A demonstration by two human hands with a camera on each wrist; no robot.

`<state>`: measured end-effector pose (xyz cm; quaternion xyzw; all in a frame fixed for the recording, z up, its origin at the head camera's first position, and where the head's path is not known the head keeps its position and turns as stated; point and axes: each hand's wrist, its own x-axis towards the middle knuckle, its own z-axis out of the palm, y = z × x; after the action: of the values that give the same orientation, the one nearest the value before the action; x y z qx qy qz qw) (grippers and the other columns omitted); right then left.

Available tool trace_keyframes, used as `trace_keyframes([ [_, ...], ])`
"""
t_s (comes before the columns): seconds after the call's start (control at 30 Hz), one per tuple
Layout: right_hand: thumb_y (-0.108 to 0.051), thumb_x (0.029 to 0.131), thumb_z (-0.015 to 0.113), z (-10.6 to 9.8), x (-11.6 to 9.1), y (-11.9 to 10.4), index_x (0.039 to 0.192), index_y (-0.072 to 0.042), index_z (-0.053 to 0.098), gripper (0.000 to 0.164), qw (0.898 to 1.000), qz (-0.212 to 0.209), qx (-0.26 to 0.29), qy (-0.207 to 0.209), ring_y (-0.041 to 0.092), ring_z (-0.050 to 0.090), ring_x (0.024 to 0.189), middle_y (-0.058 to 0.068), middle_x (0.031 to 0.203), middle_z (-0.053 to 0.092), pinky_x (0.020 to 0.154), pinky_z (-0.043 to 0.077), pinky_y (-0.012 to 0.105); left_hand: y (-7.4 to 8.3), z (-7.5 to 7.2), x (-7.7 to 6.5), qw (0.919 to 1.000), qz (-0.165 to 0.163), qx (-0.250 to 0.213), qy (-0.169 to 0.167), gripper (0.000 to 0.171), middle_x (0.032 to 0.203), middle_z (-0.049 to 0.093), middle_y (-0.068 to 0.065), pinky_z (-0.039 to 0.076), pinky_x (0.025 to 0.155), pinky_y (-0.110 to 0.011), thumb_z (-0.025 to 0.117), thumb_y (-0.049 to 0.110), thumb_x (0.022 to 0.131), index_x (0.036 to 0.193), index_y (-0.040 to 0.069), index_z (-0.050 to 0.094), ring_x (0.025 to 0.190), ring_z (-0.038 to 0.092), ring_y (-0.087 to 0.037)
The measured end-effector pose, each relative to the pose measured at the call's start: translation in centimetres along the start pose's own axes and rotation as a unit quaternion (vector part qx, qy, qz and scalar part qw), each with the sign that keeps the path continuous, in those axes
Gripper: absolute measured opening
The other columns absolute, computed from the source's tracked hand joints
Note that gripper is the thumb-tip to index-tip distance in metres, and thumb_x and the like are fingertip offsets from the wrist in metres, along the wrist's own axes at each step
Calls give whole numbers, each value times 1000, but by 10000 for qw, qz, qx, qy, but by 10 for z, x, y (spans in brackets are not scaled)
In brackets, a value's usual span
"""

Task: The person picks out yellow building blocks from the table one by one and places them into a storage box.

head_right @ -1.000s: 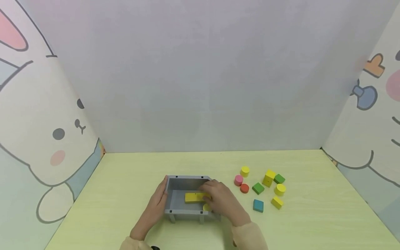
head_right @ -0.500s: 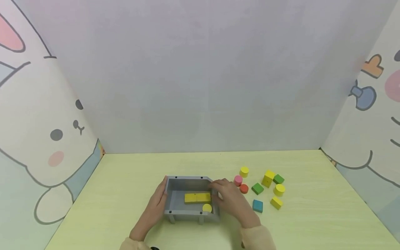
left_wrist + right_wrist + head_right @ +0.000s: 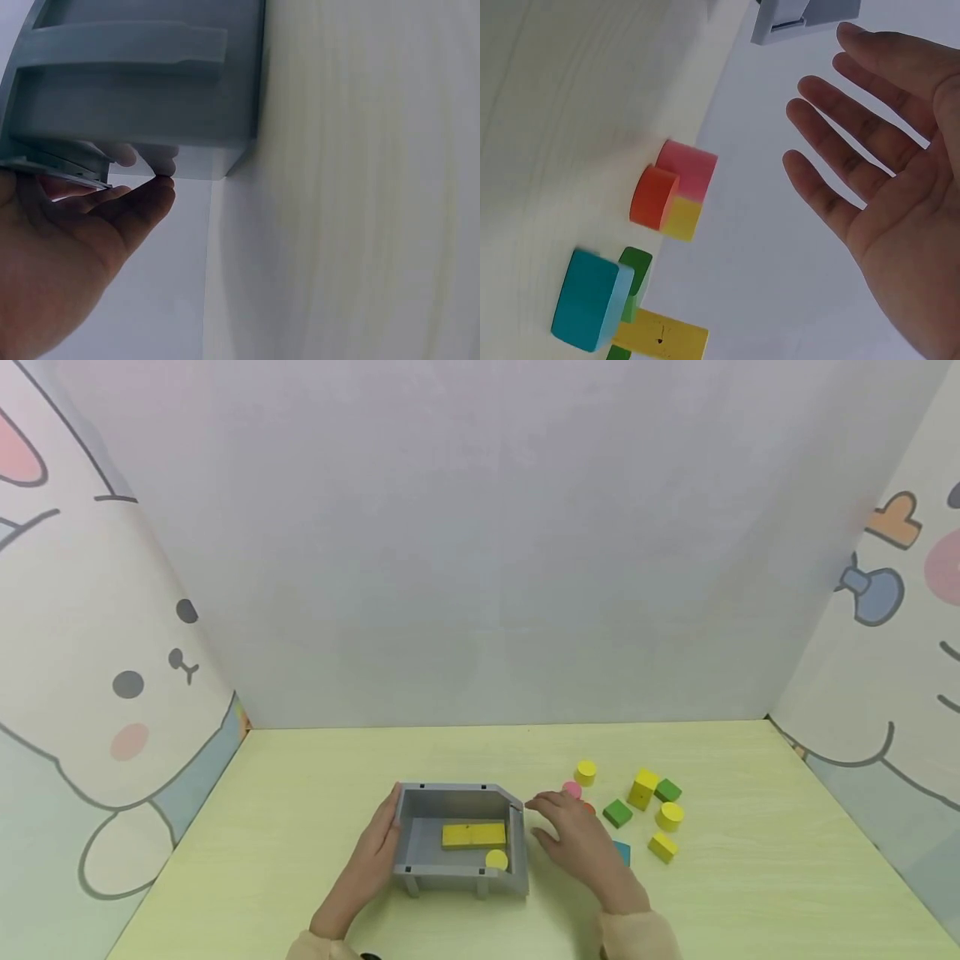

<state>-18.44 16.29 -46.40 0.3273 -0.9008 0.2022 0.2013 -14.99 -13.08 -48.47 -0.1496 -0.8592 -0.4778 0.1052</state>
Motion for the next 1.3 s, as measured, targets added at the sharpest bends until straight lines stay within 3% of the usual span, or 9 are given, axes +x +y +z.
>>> trace_keyframes([
  [0.43, -3, 67, 74, -12, -20, 20, 102, -5, 65, 36, 9987, 502, -2, -88, 20, 59, 81, 11, 101, 67, 68, 57, 41, -1, 0, -1, 10000, -13, -38, -47, 49, 149, 19, -24, 21, 109, -57, 28, 0, 97, 143, -2, 13, 135, 15, -35],
  [0.67, -3, 70, 72, -20, -25, 28, 104, -3, 65, 35, 9950, 923, 116, -371, 29, 59, 93, 12, 101, 67, 80, 53, 51, -1, 1, -1, 9999, -98, -11, -69, 49, 149, 19, -23, 20, 110, -56, 28, 0, 97, 144, -2, 13, 136, 15, -34],
  [0.83, -3, 71, 72, -25, -30, 32, 98, -3, 65, 28, 9942, 1018, 99, -336, 33, 59, 95, 14, 101, 67, 82, 52, 53, -2, 1, -1, 9999, -101, 10, -64, 49, 149, 19, -24, 20, 110, -56, 28, 0, 97, 143, -2, 13, 135, 15, -34],
  [1.3, -3, 74, 69, -39, -45, 49, 103, 0, 63, 30, 9868, 1536, 180, -474, 37, 54, 98, 18, 103, 65, 82, 49, 58, -2, 1, -1, 10000, -26, -13, -35, 49, 149, 19, -23, 20, 110, -56, 28, 0, 97, 143, -2, 13, 135, 15, -35],
])
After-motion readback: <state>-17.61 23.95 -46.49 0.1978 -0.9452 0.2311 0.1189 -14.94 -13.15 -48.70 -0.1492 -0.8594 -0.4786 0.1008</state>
